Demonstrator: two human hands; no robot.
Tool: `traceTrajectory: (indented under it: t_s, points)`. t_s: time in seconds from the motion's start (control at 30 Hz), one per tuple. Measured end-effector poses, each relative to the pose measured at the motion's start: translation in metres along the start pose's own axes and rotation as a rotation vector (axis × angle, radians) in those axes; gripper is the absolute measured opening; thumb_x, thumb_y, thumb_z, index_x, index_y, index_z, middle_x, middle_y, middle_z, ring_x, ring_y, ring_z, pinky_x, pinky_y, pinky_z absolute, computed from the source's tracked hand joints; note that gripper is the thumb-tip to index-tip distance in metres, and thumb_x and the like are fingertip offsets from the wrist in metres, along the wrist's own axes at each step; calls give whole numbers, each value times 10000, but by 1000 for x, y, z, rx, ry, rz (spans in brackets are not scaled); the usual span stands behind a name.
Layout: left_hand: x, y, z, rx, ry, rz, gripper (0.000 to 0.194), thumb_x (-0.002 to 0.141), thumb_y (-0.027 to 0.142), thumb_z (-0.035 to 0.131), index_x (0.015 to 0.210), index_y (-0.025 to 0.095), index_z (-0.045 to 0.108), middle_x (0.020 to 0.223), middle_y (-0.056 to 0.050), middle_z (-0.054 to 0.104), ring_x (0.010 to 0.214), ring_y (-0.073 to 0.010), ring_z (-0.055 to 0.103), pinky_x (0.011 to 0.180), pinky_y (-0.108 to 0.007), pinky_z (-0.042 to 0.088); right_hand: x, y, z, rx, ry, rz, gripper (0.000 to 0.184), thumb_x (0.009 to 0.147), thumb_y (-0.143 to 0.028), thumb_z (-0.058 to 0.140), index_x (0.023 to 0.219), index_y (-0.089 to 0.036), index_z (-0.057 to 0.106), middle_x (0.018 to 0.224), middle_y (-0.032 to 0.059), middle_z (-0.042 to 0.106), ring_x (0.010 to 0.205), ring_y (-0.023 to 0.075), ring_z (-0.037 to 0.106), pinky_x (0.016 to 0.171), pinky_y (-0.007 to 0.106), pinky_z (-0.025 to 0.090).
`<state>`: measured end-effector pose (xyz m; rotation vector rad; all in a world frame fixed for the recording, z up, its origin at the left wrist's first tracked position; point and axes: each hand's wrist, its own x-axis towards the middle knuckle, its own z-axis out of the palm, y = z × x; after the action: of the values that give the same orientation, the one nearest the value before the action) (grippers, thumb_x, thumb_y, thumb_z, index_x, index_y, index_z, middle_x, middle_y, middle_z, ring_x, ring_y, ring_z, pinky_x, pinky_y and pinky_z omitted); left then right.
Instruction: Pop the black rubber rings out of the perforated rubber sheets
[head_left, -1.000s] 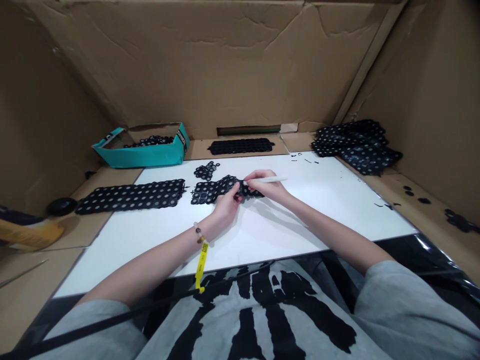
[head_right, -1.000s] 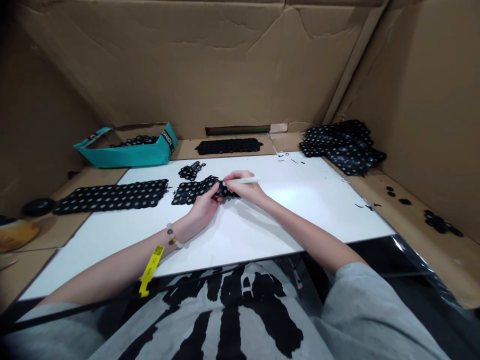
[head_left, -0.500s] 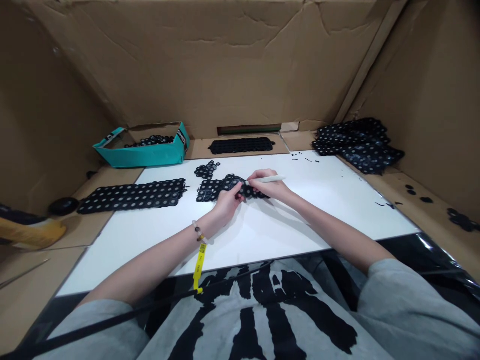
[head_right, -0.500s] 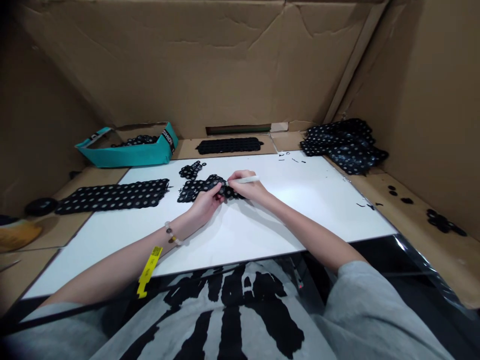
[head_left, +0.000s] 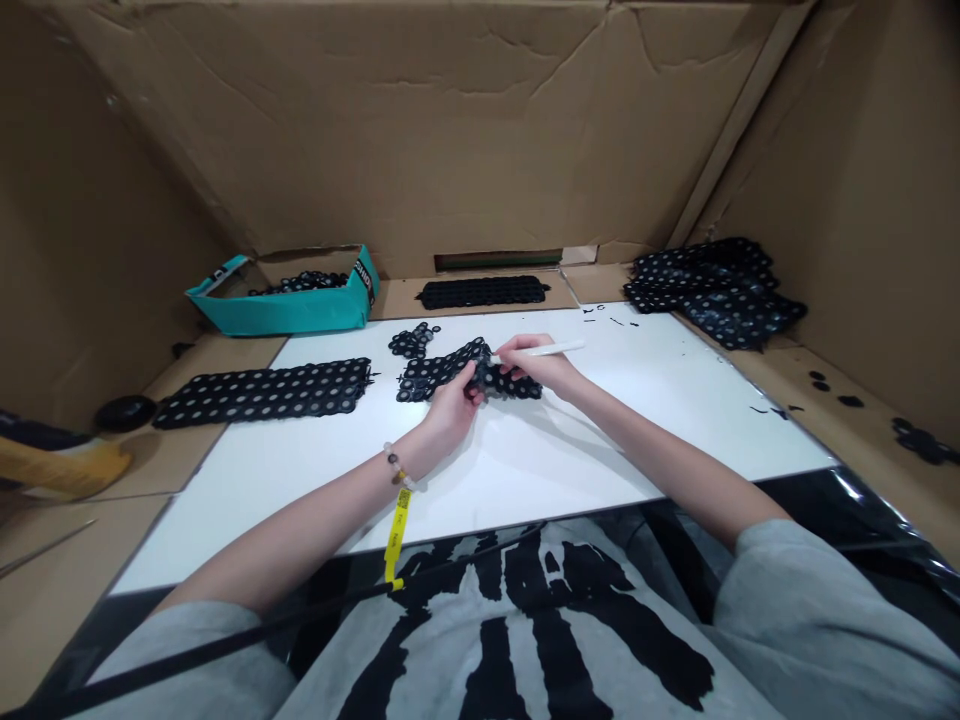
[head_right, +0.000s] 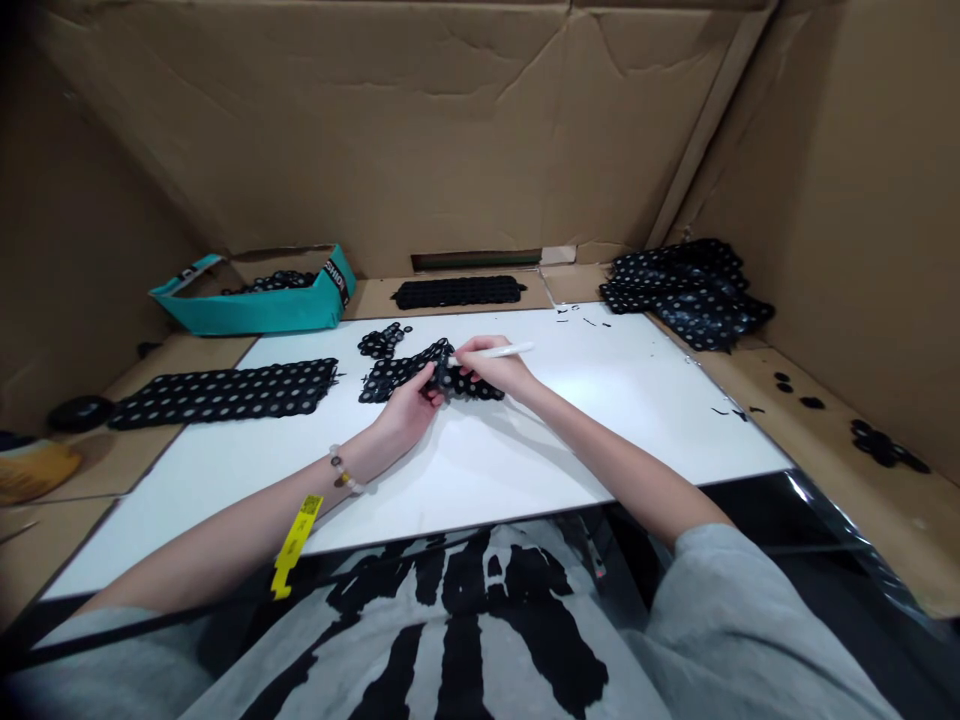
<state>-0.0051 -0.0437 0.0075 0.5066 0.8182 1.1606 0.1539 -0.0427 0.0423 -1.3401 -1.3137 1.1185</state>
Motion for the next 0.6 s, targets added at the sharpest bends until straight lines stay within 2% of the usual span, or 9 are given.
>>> traceTrajectory:
  t_s: [0.17, 0.37, 0.6]
  points:
    - [0, -4, -2, 65, 20, 56, 281, 697, 219, 824, 617, 134, 569, 574, 23, 500, 527, -79, 408, 509, -250, 306, 1, 11, 5, -37, -17, -12, 82, 750, -217, 643, 767, -161, 700, 708, 21, 701, 694, 139, 669, 536, 189, 503]
    - [1, -11, -4, 132, 36, 118, 287, 691, 231, 832, 625, 138, 569, 573, 17, 521, 552, -95, 439, 544, -261, 346, 3, 14, 2, -10, 8, -54, 95, 765, -220, 620, 781, -166, 697, 732, 22, 706, 722, 140, 684, 552, 187, 496]
    - [1, -12, -4, 139, 20, 145, 257, 692, 231, 831, 663, 127, 598, 637, -6, 580, 581, -97, 465, 542, -253, 358, -1, 19, 5, -33, 33, -100, 144, 769, -298, 624, 780, -165, 678, 649, 3, 651, 589, 120, 591, 523, 209, 451]
